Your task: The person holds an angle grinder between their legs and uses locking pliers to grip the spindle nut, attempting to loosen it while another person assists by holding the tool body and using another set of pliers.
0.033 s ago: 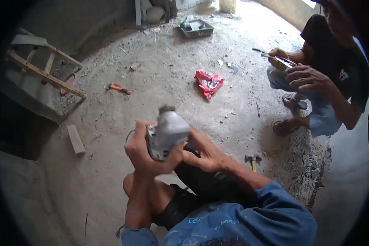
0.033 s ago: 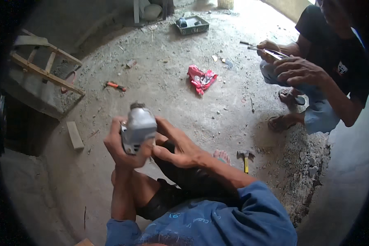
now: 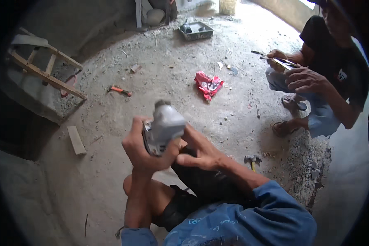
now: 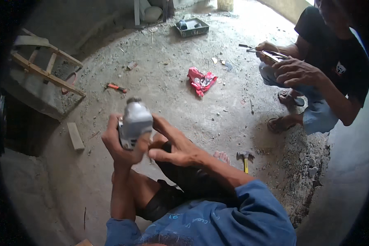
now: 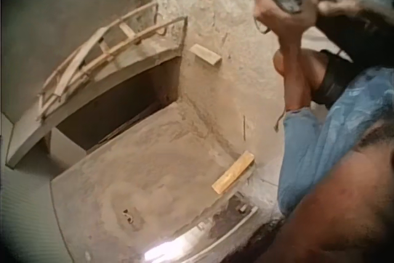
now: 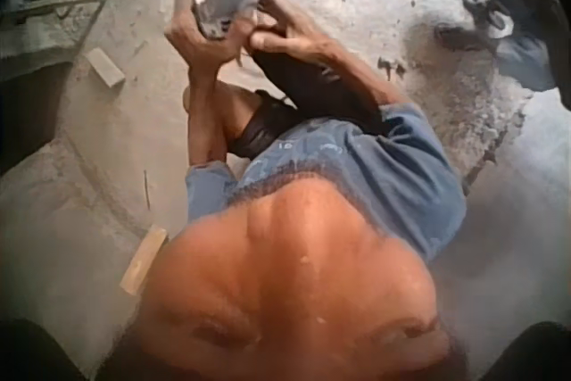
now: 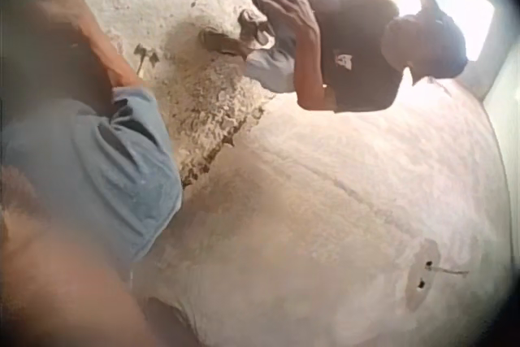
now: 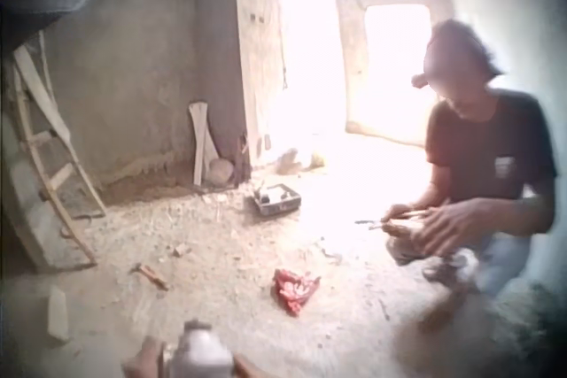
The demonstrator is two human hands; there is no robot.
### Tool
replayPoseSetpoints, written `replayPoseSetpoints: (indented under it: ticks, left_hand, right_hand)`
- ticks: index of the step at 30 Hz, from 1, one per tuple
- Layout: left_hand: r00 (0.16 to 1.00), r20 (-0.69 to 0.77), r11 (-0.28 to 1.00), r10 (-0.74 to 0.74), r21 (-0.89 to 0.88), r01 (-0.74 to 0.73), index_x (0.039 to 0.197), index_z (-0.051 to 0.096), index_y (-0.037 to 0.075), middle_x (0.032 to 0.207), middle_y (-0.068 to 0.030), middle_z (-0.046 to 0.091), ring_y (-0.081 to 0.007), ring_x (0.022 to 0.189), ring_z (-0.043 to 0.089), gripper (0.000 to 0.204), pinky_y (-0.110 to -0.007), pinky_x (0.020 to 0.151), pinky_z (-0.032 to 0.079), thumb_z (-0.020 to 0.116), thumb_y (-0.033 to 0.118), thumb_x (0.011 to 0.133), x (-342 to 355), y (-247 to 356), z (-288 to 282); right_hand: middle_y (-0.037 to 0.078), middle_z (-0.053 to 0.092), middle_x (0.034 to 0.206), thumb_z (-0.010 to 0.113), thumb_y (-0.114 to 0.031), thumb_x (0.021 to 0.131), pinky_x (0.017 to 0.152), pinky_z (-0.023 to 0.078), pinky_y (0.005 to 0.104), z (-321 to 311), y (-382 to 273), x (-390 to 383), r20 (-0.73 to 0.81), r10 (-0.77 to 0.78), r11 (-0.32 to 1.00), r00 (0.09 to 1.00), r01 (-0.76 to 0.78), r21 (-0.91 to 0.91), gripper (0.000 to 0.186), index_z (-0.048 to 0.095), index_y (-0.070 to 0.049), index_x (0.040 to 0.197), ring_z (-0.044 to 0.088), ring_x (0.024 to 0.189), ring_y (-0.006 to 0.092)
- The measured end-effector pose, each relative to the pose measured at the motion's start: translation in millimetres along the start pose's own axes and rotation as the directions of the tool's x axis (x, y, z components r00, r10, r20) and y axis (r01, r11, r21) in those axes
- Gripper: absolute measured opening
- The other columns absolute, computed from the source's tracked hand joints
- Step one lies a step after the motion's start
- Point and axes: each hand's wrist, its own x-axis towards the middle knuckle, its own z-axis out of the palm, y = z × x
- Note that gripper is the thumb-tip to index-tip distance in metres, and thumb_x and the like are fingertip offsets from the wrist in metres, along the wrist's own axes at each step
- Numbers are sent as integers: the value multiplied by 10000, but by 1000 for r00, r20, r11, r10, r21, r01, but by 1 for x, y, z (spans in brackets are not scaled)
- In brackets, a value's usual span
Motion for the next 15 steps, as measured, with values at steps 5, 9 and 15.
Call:
replayPoseSetpoints:
  ticks: [5,9,15]
  left_hand:
    - [990,-135,999,42,-21,-46,880,569,27,646,-95,640,-241,572,680,432,-390,528,512,835,331,727,50,2,-2]
    - [971,-238,998,-15,-62,0,846,574,23,696,-97,657,-212,596,671,413,-378,554,514,804,358,772,73,-17,-14]
    - [927,-237,785,-289,-613,88,1014,697,-33,877,-32,667,-138,823,612,329,-300,787,480,657,282,930,49,-63,-13]
  right_hand:
    - [353,404,1475,746,-578,832,1150,363,459,23,-5,44,45,159,963,986,-145,-226,1164,126,67,1577,427,1402,424]
    - [362,411,1463,752,-600,821,1157,357,478,33,2,86,-2,-227,908,974,211,-362,1176,137,75,1562,437,1381,454]
    - [361,440,1435,728,-539,866,1164,342,470,33,-28,82,68,124,652,990,-30,-758,1094,151,86,1555,420,1378,465]
